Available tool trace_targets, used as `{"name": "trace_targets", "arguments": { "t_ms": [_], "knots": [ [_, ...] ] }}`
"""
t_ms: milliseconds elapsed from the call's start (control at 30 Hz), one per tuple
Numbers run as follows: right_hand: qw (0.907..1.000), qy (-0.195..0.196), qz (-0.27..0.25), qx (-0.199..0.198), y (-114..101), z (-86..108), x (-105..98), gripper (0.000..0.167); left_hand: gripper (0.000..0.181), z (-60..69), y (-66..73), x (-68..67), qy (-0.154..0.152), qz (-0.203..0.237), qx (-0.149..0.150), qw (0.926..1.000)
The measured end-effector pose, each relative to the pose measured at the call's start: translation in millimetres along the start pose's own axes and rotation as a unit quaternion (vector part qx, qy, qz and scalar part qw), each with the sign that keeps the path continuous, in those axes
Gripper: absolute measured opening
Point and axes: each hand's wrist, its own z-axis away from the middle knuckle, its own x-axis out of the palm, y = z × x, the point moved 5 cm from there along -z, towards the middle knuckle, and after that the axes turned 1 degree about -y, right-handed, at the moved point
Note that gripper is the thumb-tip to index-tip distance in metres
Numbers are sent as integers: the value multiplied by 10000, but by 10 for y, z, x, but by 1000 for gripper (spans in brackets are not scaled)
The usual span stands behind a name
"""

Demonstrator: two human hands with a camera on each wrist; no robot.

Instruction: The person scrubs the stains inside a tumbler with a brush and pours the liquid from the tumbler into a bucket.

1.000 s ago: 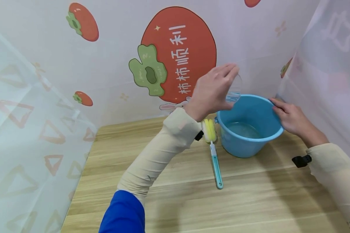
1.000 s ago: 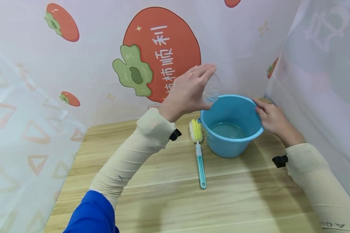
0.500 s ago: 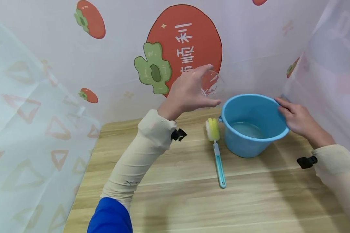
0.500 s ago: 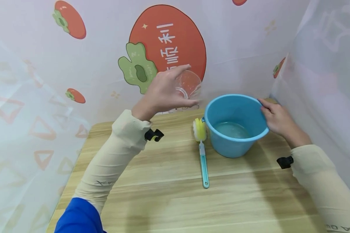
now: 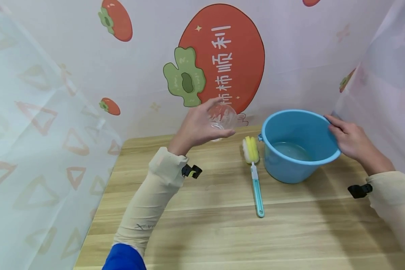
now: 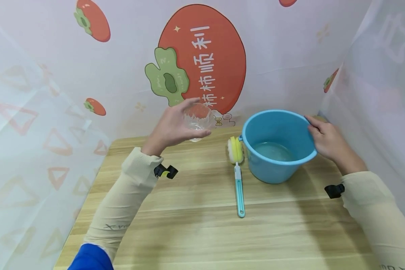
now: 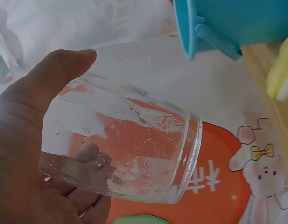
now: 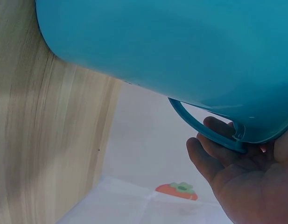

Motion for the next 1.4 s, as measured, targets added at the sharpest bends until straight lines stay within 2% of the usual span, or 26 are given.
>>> {"name": "trace_targets", "arguments": {
  "t_ms": [200,400,500,667,800,967,1133,1400],
  "knots": [
    [10000,5,34,16,20,-11,13,57,96,189,-363,236,149,366,-281,9988],
    [10000,11,5,71,8,2,-1,57,98,330,-683,496,320,868,-606,9939],
    [10000,12,-29,89,10,2,1,58,100,407,-837,623,410,889,-845,9916],
    [9999,-1,-68,119,16,3,-5,59,103,506,-1052,831,514,916,-1071,9887],
    [9998,-29,-83,165,25,0,-1,60,103,570,-1183,967,486,950,-1242,9865],
    [9998,-42,-110,181,26,1,5,61,106,627,-1308,1101,279,790,-1433,9861],
    [9998,-32,-115,156,-6,-2,6,60,104,660,-1370,1137,293,697,-1491,9859],
    [9998,-40,-105,191,-15,11,5,60,106,676,-1440,1197,328,805,-1415,9861]
  ]
}}
